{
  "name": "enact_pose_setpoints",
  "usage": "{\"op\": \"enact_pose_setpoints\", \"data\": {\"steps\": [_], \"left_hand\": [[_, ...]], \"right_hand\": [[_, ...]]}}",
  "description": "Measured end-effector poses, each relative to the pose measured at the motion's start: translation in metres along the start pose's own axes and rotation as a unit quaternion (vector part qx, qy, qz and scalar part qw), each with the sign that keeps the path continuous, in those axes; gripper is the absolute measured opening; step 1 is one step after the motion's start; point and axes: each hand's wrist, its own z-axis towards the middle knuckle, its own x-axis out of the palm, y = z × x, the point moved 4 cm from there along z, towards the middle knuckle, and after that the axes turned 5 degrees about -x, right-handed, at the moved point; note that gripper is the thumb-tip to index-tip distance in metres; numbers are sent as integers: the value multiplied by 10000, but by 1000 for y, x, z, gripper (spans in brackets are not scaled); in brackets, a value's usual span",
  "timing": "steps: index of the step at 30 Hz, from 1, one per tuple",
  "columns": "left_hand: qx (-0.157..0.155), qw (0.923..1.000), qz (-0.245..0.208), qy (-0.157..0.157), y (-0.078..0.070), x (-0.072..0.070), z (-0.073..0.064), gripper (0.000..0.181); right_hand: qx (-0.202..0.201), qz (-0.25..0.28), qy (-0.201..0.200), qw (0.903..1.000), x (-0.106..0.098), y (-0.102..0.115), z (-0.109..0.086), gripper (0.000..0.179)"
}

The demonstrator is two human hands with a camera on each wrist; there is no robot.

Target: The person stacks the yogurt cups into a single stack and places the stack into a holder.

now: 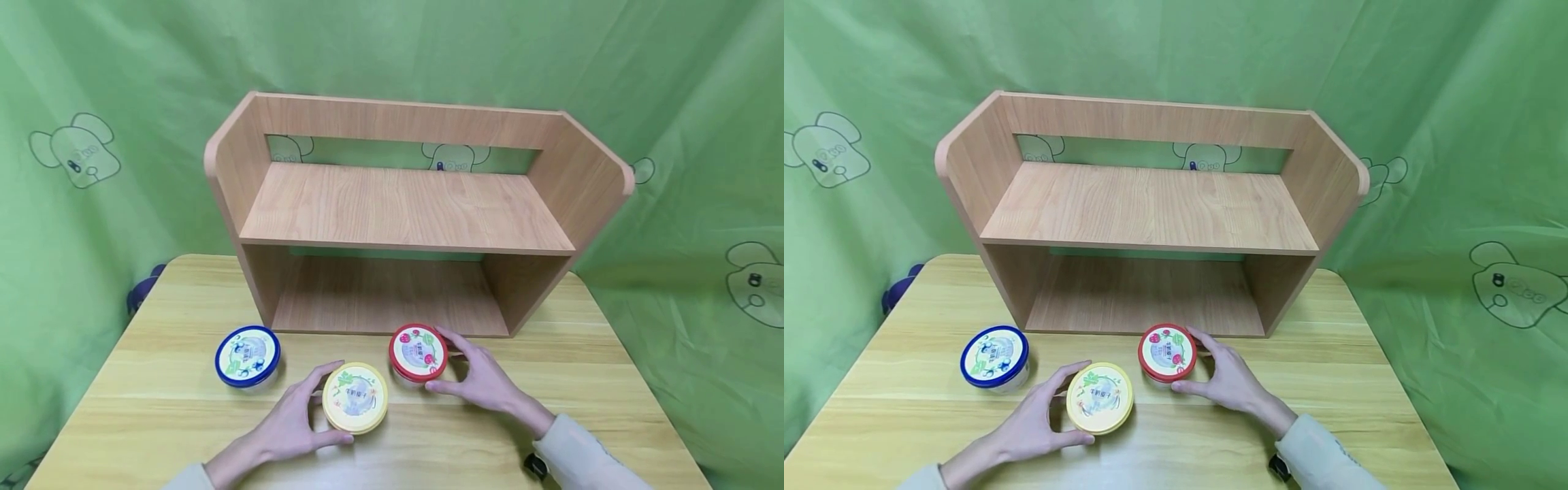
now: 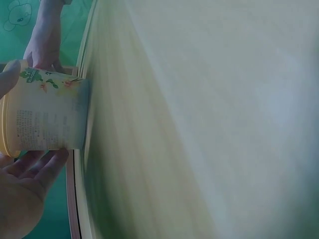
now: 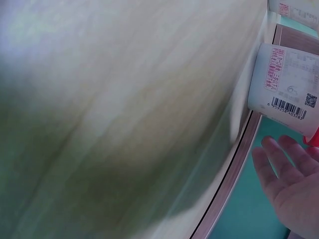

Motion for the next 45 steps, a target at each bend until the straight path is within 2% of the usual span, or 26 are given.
{"op": "enact_pose_setpoints", "data": {"steps": [9, 18, 26, 34, 39, 45], "left_hand": [[2, 9998, -201, 46, 1, 0, 1, 103], [-15, 9997, -228, 48, 3, 0, 1, 101], [-48, 9996, -275, 105, 3, 1, 2, 102], [-131, 9992, -360, 142, 4, 2, 1, 102], [-171, 9991, -370, 143, 3, 2, 1, 102], [-156, 9993, -325, 94, 3, 1, -1, 101]], "right_hand": [[-49, 111, -16, 9999, 1, 0, 2, 101], [96, 249, 55, 9996, 4, -2, 4, 99], [163, 537, 4, 9984, 6, -2, 6, 95], [147, 612, -93, 9980, 6, 0, 5, 94], [13, 632, -137, 9979, 4, 0, 3, 92], [-417, 1013, -207, 9938, -4, 0, -2, 75]]}}
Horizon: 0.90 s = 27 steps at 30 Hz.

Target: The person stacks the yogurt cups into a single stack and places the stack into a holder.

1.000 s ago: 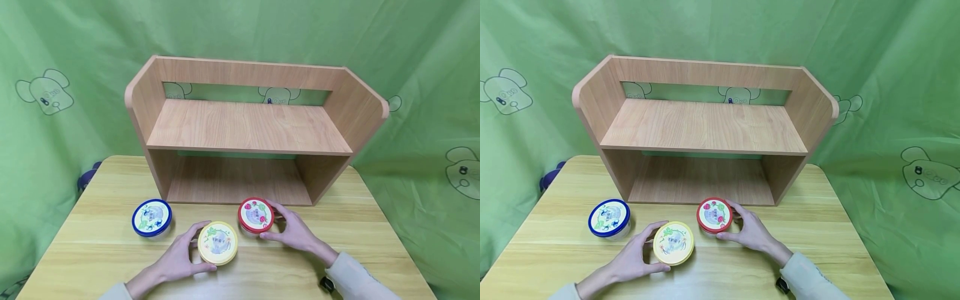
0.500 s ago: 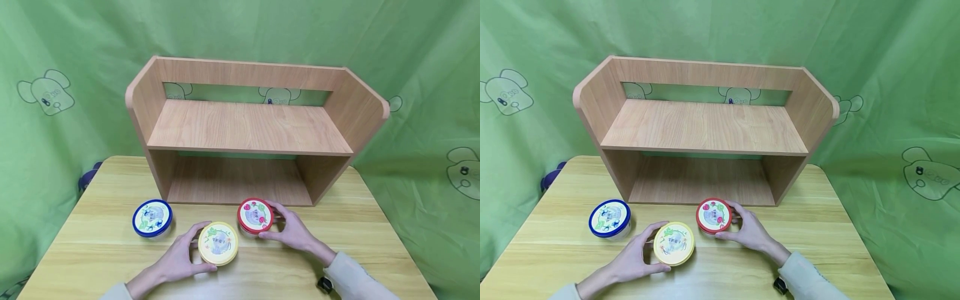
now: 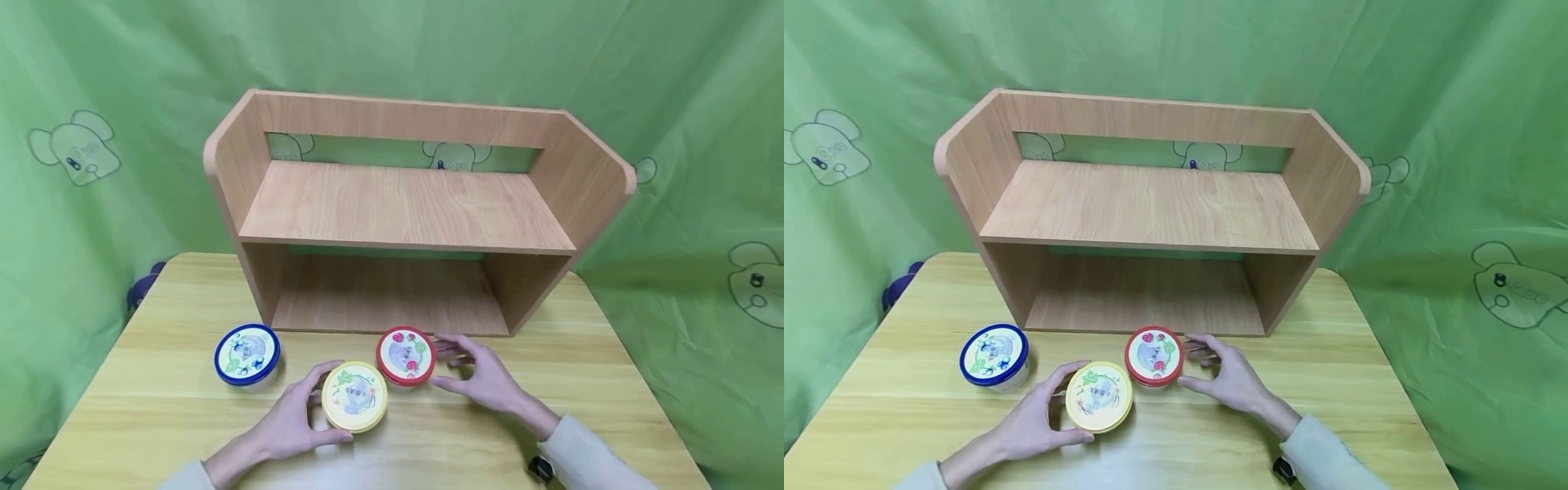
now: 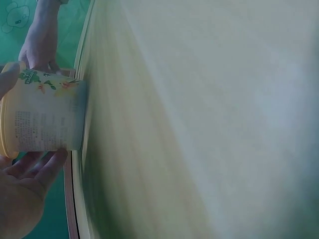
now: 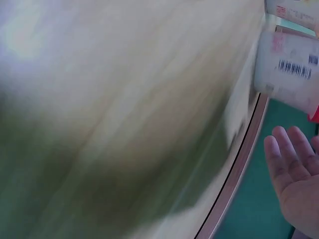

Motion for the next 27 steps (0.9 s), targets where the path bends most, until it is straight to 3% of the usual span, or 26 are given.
{"op": "enact_pose_setpoints", "data": {"steps": [5, 15, 27], "left_hand": [[83, 10000, 14, -46, -1, -3, 0, 101], [39, 10000, -38, 33, 0, 1, 0, 102], [18, 10000, -57, 69, 1, 1, 1, 102]], "right_hand": [[-107, 174, 114, 9997, 4, 0, 2, 79], [201, 290, 356, 9987, 18, 2, 4, 96], [440, -51, 433, 9981, 26, 1, 9, 100]]}}
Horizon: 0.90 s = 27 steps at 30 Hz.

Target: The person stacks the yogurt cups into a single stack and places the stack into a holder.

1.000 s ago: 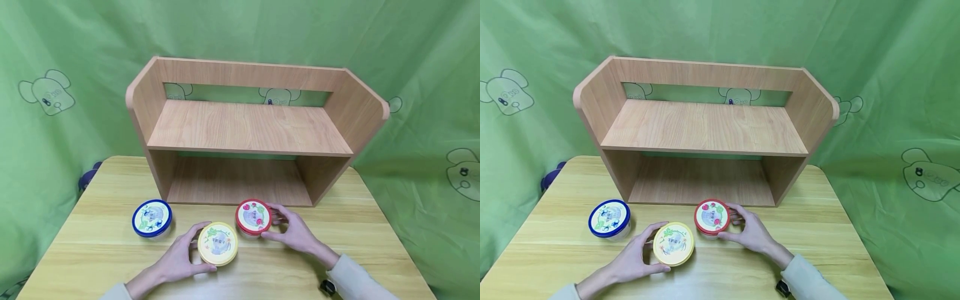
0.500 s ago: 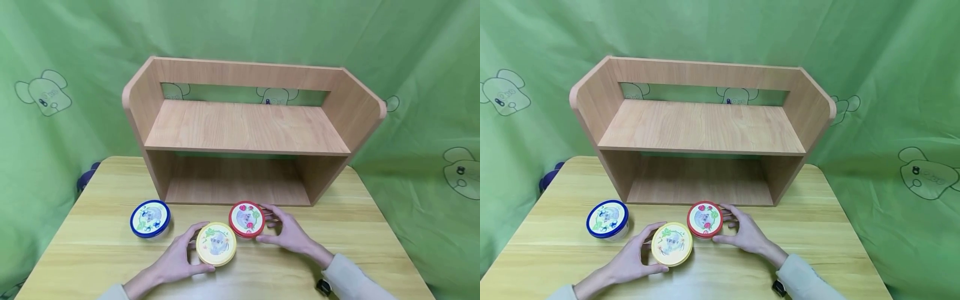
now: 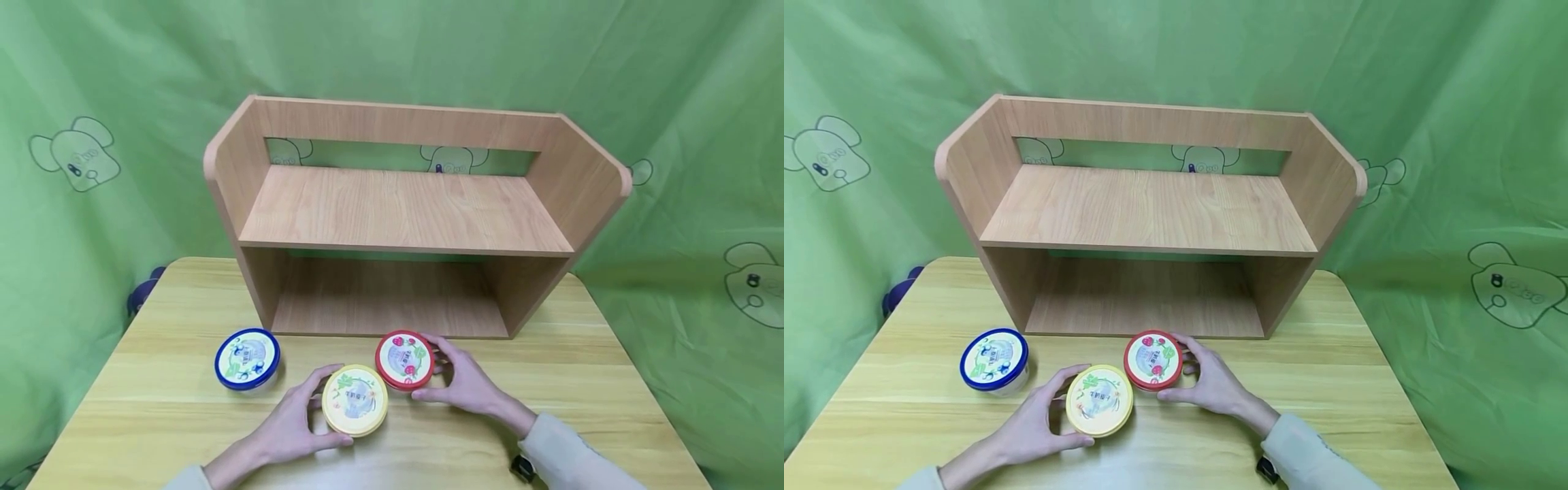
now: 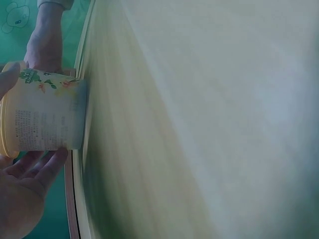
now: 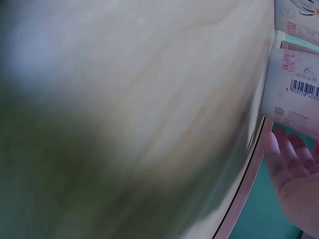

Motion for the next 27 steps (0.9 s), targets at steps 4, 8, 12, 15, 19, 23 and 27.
{"op": "enact_pose_setpoints", "data": {"steps": [4, 8, 12, 15, 19, 23, 27], "left_hand": [[7, 10000, -13, 1, -1, 0, 0, 101], [-4, 10000, -2, -4, -1, 0, 0, 101], [-14, 10000, 14, -9, -1, 0, 0, 101], [2, 10000, 7, -18, -1, 0, 0, 101], [30, 10000, 14, -25, -1, 1, -1, 101], [13, 10000, 47, -35, -1, 1, -1, 101], [-1, 10000, 41, -39, -2, 0, -1, 102]], "right_hand": [[62, -16, 46, 10000, 2, 0, 1, 102], [82, -3, 42, 10000, 3, -1, 2, 102], [55, -29, 13, 10000, 2, -1, 3, 101], [21, -54, -21, 10000, 1, 0, 3, 99], [-1, -68, -88, 9999, -1, 0, 1, 98], [-43, -119, -159, 9998, -4, 2, -1, 97], [-108, -102, -207, 9997, -8, 6, -2, 96]]}}
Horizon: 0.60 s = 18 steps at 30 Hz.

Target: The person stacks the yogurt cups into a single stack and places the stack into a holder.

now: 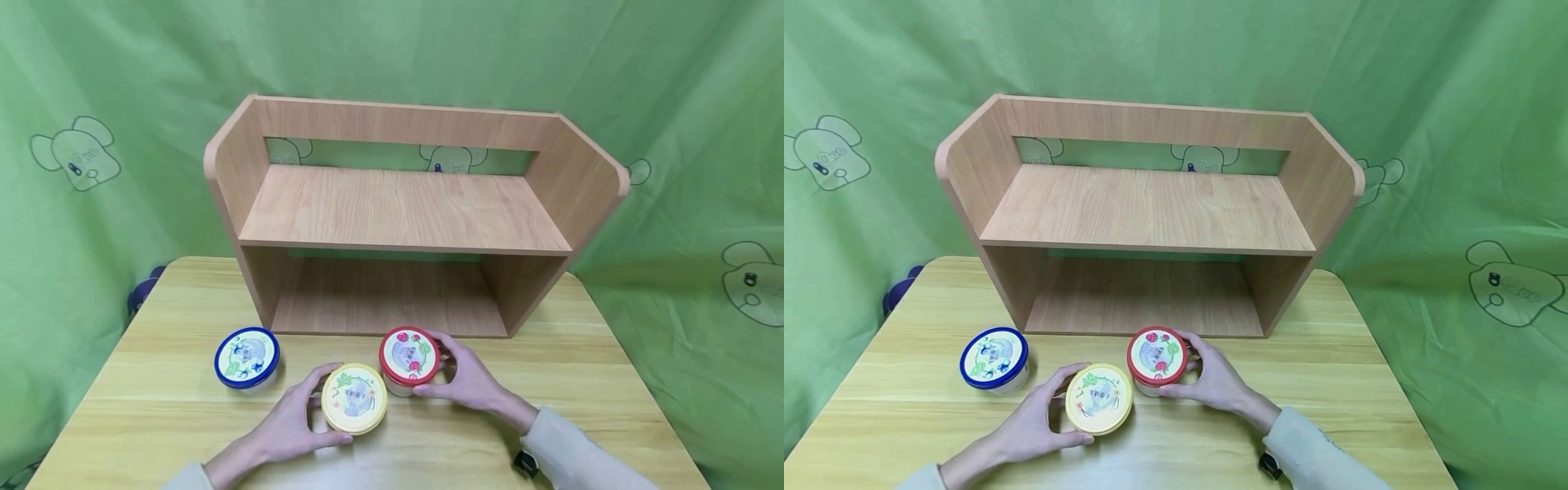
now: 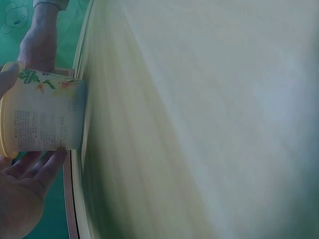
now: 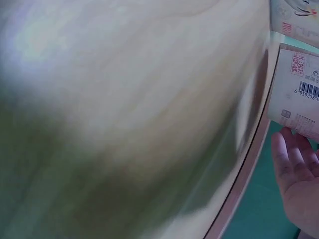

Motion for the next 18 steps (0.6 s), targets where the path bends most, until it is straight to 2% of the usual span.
{"op": "enact_pose_setpoints", "data": {"steps": [5, 18], "left_hand": [[45, 10000, -27, 19, -1, 0, 1, 102], [124, 9999, -28, -2, 0, 0, 0, 101]], "right_hand": [[-99, -11, -6, 10000, -8, 8, 1, 95], [-723, 22, -95, 9973, -26, 37, 6, 91]]}}
